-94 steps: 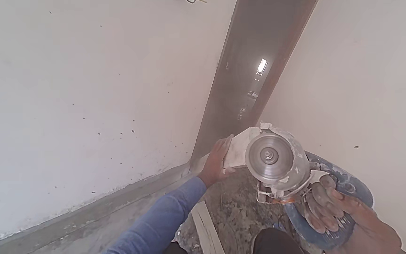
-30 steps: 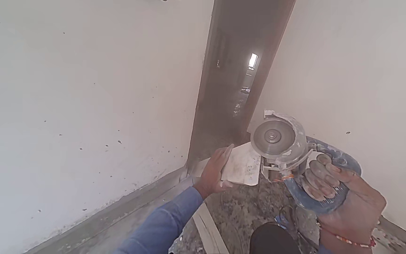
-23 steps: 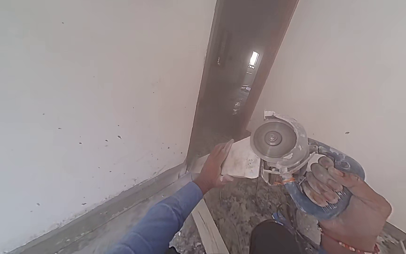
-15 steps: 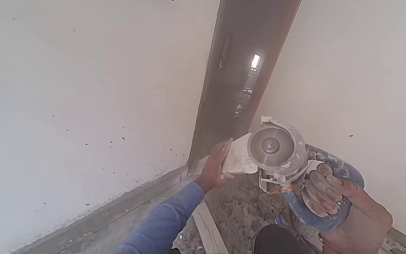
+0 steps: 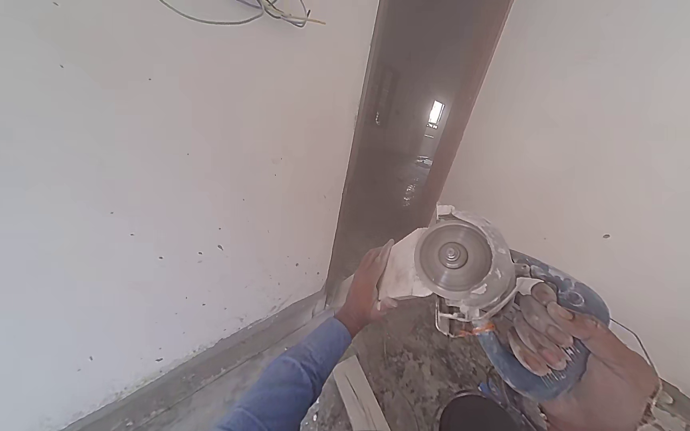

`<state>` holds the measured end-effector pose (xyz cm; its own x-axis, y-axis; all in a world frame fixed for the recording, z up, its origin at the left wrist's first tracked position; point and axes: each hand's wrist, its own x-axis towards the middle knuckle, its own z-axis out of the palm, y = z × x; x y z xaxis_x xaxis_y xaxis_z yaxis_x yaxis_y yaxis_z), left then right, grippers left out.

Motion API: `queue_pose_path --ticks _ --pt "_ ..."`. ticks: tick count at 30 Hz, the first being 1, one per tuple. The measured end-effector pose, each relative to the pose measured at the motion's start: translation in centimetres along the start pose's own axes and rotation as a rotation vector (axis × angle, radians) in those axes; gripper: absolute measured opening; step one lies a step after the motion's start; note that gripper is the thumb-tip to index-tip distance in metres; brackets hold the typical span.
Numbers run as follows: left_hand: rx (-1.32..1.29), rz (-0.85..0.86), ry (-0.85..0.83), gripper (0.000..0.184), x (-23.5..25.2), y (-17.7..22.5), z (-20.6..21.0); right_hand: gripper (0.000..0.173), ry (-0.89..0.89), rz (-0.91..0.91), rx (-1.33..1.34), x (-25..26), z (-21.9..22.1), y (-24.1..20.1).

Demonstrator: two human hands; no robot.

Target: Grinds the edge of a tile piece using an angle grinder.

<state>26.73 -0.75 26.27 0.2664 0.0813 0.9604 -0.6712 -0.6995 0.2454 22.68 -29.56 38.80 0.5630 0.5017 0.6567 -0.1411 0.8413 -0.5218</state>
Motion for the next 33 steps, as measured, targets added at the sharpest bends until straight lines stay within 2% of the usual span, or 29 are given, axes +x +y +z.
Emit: queue_pose_path --ticks 33 --pt "0.000 0.017 -0.087 0.126 -0.7 1.1 0.4 0.012 0.100 -0.124 -0.064 1.6 -1.0 -0.6"
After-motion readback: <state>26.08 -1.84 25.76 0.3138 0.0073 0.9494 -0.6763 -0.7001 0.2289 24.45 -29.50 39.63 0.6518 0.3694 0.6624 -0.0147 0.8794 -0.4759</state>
